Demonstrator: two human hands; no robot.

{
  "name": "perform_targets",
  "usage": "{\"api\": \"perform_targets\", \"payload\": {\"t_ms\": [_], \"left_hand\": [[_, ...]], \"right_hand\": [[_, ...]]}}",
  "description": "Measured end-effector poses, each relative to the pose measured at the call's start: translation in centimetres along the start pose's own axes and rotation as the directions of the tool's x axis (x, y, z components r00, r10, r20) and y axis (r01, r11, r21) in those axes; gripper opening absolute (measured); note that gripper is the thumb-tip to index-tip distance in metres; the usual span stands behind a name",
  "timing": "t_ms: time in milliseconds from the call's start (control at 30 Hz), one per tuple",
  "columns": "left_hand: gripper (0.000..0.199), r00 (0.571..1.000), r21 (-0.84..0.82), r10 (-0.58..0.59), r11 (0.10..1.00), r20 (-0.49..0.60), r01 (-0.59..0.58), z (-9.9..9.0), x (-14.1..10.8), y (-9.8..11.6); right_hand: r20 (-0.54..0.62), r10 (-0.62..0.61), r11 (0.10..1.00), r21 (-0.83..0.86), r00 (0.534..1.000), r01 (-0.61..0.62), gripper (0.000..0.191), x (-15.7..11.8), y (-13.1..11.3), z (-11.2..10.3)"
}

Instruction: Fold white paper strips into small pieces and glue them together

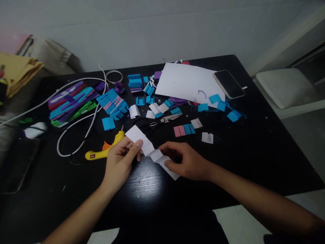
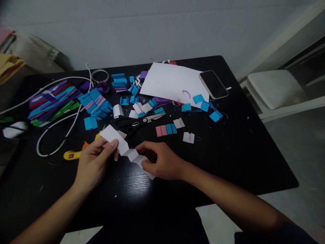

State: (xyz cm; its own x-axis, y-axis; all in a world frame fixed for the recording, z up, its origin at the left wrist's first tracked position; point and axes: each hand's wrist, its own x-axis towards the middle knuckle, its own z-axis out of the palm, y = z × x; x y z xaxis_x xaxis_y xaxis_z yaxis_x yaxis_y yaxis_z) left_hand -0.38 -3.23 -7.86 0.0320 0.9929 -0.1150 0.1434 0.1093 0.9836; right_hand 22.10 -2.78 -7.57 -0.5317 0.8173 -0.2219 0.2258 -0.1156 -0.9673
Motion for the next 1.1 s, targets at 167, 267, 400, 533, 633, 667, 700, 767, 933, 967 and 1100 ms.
{"api": "perform_targets", "payload": {"t_ms": [167,267,400,533,633,667,700,767,933,967,1100], "left_hand": [[0.014,1.0,-0.023,-0.002,1.0,0.025,0.003,0.4,-0.3,0.2],[0.012,1.0,0.0,-0.004,1.0,0.022,0.004,0.7,-0.6,0.3],[0.01,0.997,-0.063,-0.009,0.998,0.073,0.014,1.0,-0.8,0.4],[0.016,0.99,-0.085,-0.01,0.996,0.137,0.022,1.2,-0.8,0.3],[0.015,0.993,0.004,0.05,0.999,0.106,-0.05,1.3,-0.9,0.3],[0.017,0.993,0.042,0.078,0.996,0.093,-0.082,1.3,-0.9,0.4],[0.018,0.991,0.077,0.106,0.991,0.086,-0.113,1.3,-1.0,0.4],[0.018,0.984,0.126,0.153,0.978,0.091,-0.164,1.3,-1.1,0.4],[0.017,0.973,0.093,0.169,0.978,0.159,-0.185,1.3,-1.2,0.1],[0.017,0.973,0.087,0.16,0.98,0.168,-0.176,1.3,-1.3,0.0],[0.013,0.978,0.089,0.118,0.987,0.17,-0.135,1.4,-1.2,0.0]], "right_hand": [[-0.05,-0.128,0.992,-0.006,0.991,0.128,0.029,-0.1,-0.2,0.2],[-0.133,-0.165,0.986,-0.043,0.977,0.161,0.016,-0.1,-0.1,0.6],[-0.198,-0.112,0.994,-0.018,0.974,0.111,0.012,-0.1,0.1,0.9],[-0.24,-0.074,0.994,0.061,0.968,0.092,0.011,-0.1,0.3,1.0],[-0.261,-0.08,0.993,0.067,0.962,0.101,0.009,-0.1,0.5,1.1],[-0.265,-0.085,0.993,0.06,0.96,0.105,0.009,-0.1,0.5,1.2],[-0.265,-0.089,0.993,0.051,0.96,0.106,0.008,-0.1,0.5,1.2],[-0.251,-0.096,0.993,0.04,0.963,0.109,0.008,-0.2,0.4,1.2],[-0.231,-0.105,0.994,0.018,0.967,0.112,0.005,-0.3,0.2,1.3],[-0.234,-0.099,0.994,0.02,0.967,0.107,0.005,-0.3,0.2,1.3],[-0.231,-0.062,0.996,0.049,0.971,0.076,0.007,-0.4,0.4,1.3]]}}
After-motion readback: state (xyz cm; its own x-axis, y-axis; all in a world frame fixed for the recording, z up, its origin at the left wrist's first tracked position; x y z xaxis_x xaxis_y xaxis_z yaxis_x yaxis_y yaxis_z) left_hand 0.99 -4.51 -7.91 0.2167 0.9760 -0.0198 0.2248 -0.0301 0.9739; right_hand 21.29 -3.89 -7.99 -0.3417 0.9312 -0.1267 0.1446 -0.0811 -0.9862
